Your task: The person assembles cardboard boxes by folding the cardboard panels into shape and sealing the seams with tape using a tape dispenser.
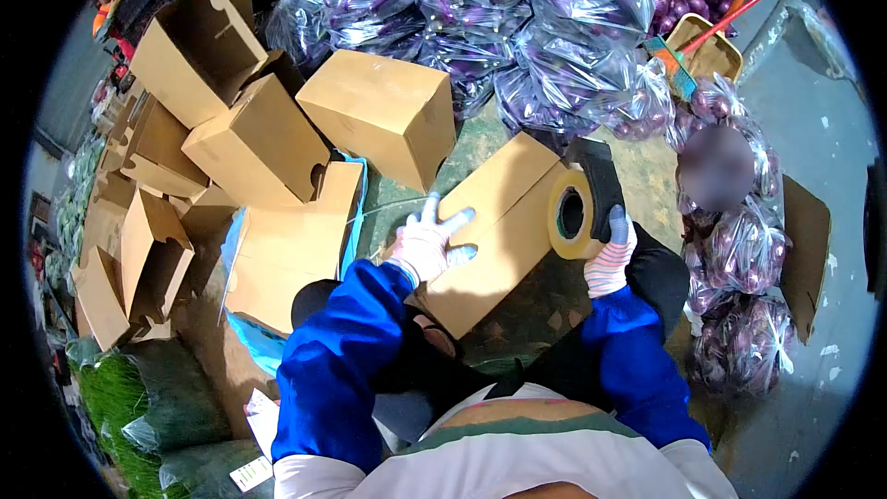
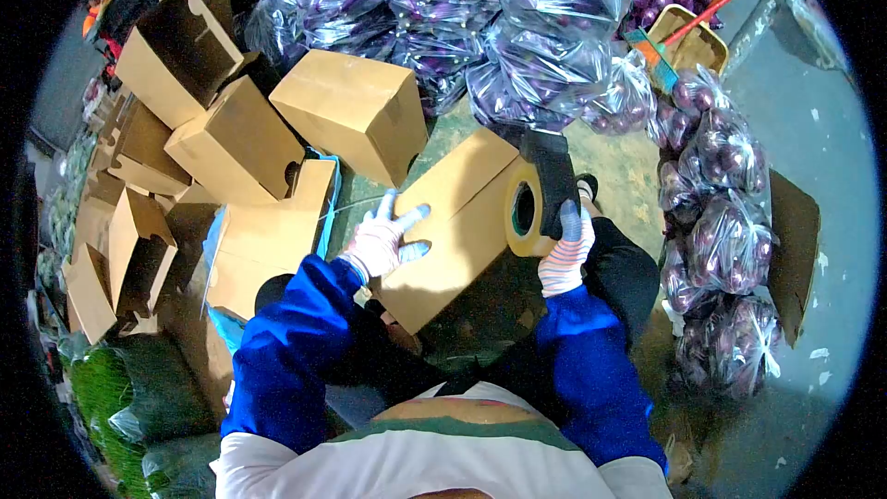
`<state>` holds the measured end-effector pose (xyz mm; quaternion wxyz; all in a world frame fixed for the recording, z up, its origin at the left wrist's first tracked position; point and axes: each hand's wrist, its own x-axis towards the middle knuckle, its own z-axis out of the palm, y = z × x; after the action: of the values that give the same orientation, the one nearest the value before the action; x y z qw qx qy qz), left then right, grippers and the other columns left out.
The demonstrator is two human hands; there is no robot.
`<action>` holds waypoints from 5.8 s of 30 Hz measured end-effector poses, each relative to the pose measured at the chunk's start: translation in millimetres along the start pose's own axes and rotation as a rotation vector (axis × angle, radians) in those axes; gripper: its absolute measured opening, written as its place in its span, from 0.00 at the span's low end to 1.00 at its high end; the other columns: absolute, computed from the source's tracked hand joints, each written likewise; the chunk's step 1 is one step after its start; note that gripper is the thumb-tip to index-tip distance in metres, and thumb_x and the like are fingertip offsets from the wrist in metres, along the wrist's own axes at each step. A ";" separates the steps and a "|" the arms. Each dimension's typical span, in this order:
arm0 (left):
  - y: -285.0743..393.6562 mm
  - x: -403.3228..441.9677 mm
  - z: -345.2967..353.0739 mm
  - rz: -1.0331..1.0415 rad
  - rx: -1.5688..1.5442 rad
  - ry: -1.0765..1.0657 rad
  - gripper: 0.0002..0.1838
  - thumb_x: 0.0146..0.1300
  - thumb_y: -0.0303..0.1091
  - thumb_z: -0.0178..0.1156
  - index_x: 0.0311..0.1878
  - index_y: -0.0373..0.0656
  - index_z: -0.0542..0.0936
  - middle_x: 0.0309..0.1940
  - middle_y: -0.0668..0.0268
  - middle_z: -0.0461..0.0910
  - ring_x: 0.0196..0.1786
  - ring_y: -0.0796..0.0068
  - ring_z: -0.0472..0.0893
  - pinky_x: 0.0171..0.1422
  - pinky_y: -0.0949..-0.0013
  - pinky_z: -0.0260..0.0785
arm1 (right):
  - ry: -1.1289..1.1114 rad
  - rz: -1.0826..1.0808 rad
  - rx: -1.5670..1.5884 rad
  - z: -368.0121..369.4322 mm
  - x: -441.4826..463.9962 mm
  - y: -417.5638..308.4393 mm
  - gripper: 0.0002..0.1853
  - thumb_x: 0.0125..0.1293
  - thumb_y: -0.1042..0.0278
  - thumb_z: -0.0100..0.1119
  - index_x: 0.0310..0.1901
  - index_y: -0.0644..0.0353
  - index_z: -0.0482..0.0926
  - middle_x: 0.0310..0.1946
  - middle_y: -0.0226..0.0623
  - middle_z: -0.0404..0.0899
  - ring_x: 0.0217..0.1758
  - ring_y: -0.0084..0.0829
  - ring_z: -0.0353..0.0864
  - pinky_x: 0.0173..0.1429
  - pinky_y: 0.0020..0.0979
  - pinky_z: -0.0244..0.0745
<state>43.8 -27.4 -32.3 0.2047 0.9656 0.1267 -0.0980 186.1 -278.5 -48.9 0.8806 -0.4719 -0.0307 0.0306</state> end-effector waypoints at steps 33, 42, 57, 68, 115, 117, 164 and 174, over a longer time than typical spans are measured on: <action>6.6 -42.5 0.3 -0.041 -0.033 -0.207 0.48 0.41 0.60 0.67 0.68 0.70 0.57 0.55 0.44 0.63 0.54 0.45 0.69 0.56 0.53 0.65 | -0.255 0.386 -0.218 9.1 75.8 6.4 0.20 0.58 0.60 0.56 0.49 0.64 0.75 0.46 0.36 0.77 0.48 0.31 0.76 0.55 0.32 0.70; 4.3 -48.0 -2.9 0.008 -0.023 -0.199 0.46 0.44 0.59 0.66 0.68 0.69 0.57 0.52 0.45 0.66 0.52 0.46 0.71 0.52 0.54 0.66 | -0.129 0.337 -0.026 42.0 109.9 -13.0 0.22 0.63 0.54 0.50 0.52 0.63 0.75 0.51 0.38 0.76 0.54 0.37 0.74 0.62 0.39 0.66; -2.5 -53.1 -1.5 0.025 -0.079 -0.185 0.46 0.41 0.60 0.67 0.66 0.68 0.60 0.53 0.43 0.65 0.55 0.44 0.68 0.56 0.51 0.63 | 0.024 0.502 -0.065 64.1 182.3 29.2 0.21 0.58 0.52 0.54 0.47 0.58 0.77 0.48 0.35 0.78 0.50 0.39 0.76 0.60 0.44 0.67; 3.3 -43.2 -2.8 0.035 -0.028 -0.121 0.47 0.38 0.58 0.69 0.66 0.68 0.62 0.62 0.41 0.58 0.62 0.40 0.62 0.63 0.50 0.59 | -0.040 0.440 0.064 67.4 156.3 22.9 0.23 0.63 0.52 0.49 0.51 0.62 0.75 0.50 0.38 0.77 0.53 0.38 0.74 0.62 0.39 0.65; -11.5 -1.5 -17.7 -0.471 -1.797 -0.052 0.26 0.62 0.59 0.52 0.35 0.42 0.79 0.26 0.71 0.76 0.29 0.83 0.73 0.38 0.78 0.68 | -0.618 0.260 -0.568 41.8 -31.7 7.7 0.26 0.60 0.53 0.49 0.46 0.73 0.76 0.40 0.41 0.80 0.43 0.29 0.78 0.50 0.29 0.70; -1.5 4.0 -31.8 -0.458 -1.782 -0.082 0.26 0.61 0.60 0.52 0.34 0.43 0.79 0.23 0.72 0.75 0.26 0.83 0.72 0.37 0.78 0.67 | -0.640 0.271 -0.565 47.3 -31.6 4.2 0.25 0.60 0.54 0.51 0.46 0.73 0.77 0.39 0.41 0.80 0.42 0.29 0.78 0.50 0.29 0.70; -75.1 86.7 83.2 -0.372 -0.214 -0.379 0.27 0.61 0.56 0.46 0.53 0.46 0.74 0.51 0.53 0.76 0.53 0.53 0.75 0.56 0.54 0.67 | -0.716 0.292 -0.743 65.2 -27.7 -17.1 0.21 0.59 0.55 0.56 0.42 0.69 0.76 0.32 0.35 0.80 0.35 0.23 0.74 0.45 0.27 0.70; -56.1 80.4 58.7 -0.167 -1.073 0.426 0.08 0.55 0.26 0.60 0.39 0.39 0.81 0.34 0.58 0.82 0.37 0.66 0.80 0.44 0.69 0.72 | -0.739 0.380 -0.835 63.1 -23.1 -20.9 0.23 0.60 0.56 0.52 0.48 0.68 0.76 0.40 0.32 0.79 0.42 0.23 0.74 0.50 0.25 0.66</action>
<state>96.0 14.0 -125.2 0.6268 0.7121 0.2725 0.1604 158.4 -239.6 2.9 0.5304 -0.7339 -0.2596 0.3357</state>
